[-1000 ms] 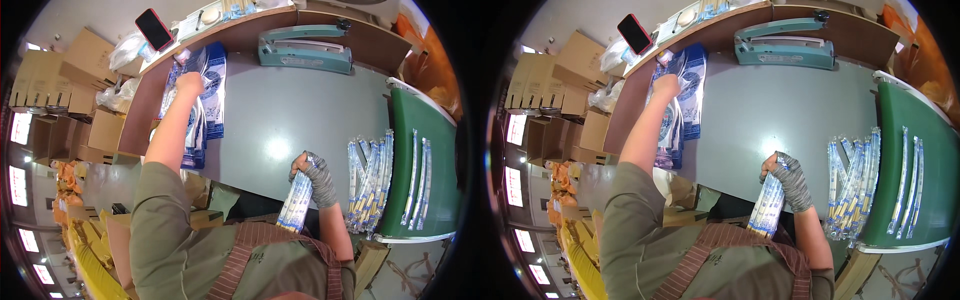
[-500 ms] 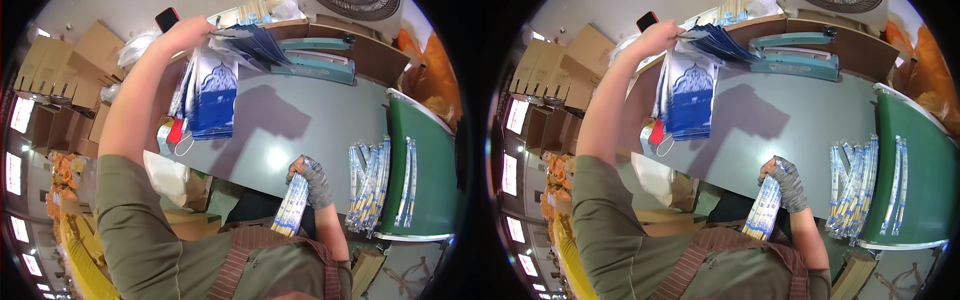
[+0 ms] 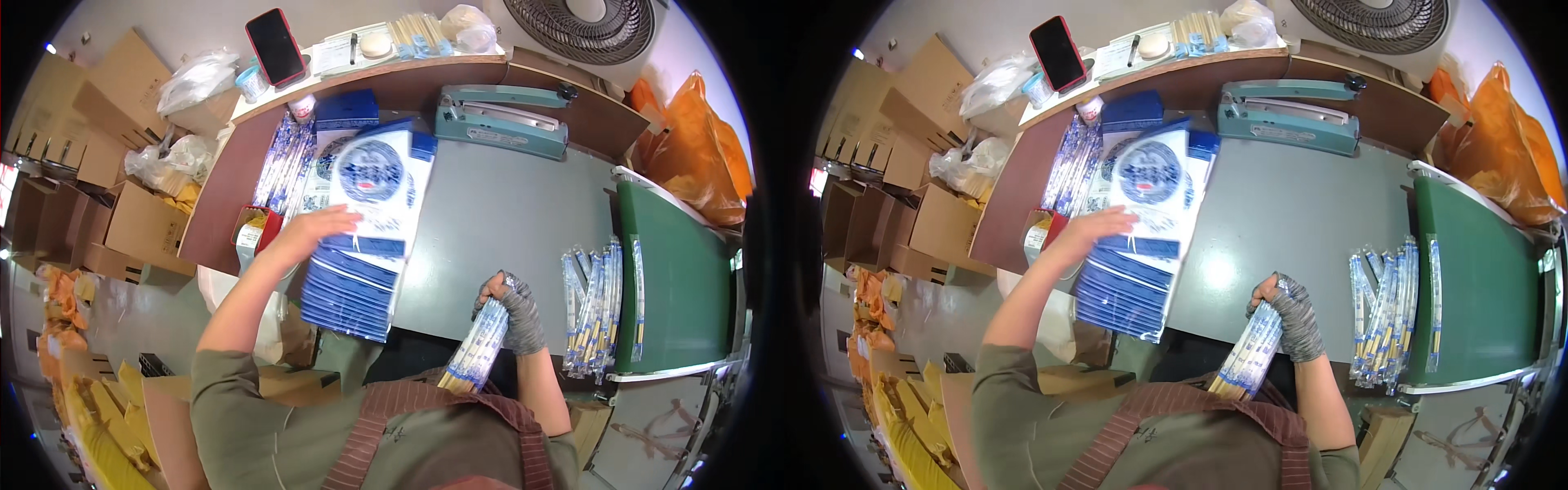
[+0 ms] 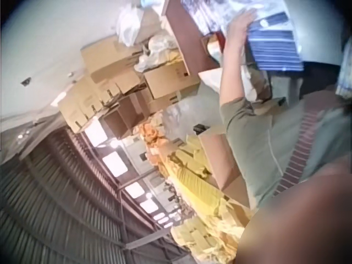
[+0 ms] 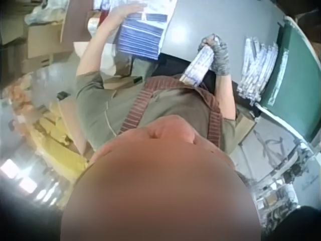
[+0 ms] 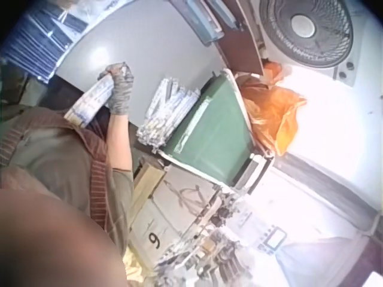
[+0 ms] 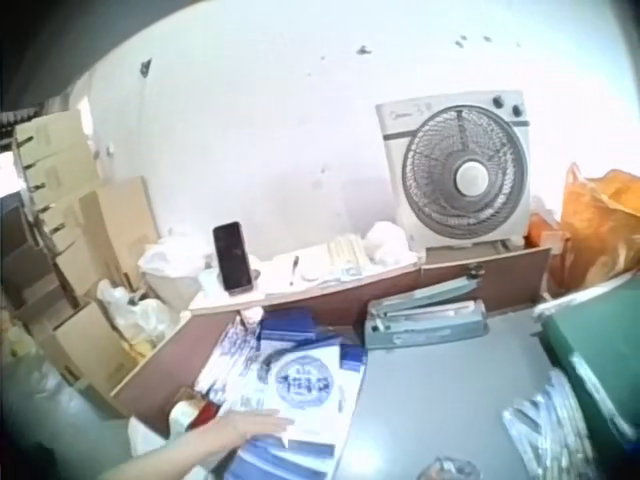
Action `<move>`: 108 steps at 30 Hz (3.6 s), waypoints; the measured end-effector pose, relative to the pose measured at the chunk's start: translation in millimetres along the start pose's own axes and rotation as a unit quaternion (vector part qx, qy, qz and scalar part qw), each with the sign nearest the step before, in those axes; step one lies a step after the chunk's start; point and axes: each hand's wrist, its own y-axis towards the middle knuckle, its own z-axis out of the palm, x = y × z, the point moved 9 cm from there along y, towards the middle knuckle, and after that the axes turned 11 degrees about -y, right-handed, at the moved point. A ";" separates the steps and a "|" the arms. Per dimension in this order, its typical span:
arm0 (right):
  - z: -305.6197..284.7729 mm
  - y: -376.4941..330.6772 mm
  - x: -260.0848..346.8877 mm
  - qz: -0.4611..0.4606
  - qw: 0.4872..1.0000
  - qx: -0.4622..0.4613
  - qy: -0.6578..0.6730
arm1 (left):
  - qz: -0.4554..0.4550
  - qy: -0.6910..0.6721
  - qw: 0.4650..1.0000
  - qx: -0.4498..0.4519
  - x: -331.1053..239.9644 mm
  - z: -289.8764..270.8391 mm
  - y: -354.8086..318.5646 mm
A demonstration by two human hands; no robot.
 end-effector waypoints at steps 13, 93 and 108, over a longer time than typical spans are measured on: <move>23.9 9.4 -3.5 0.019 1.000 0.011 0.002 | -0.002 0.423 0.903 -0.079 12.9 -44.9 -31.1; -23.9 -72.5 17.2 -0.127 0.987 -0.016 -0.096 | 0.171 0.284 0.938 -0.104 -67.3 172.7 17.5; -4.1 -68.0 21.1 -0.119 0.982 0.006 -0.143 | 0.200 0.299 0.921 -0.148 -82.4 175.8 -16.1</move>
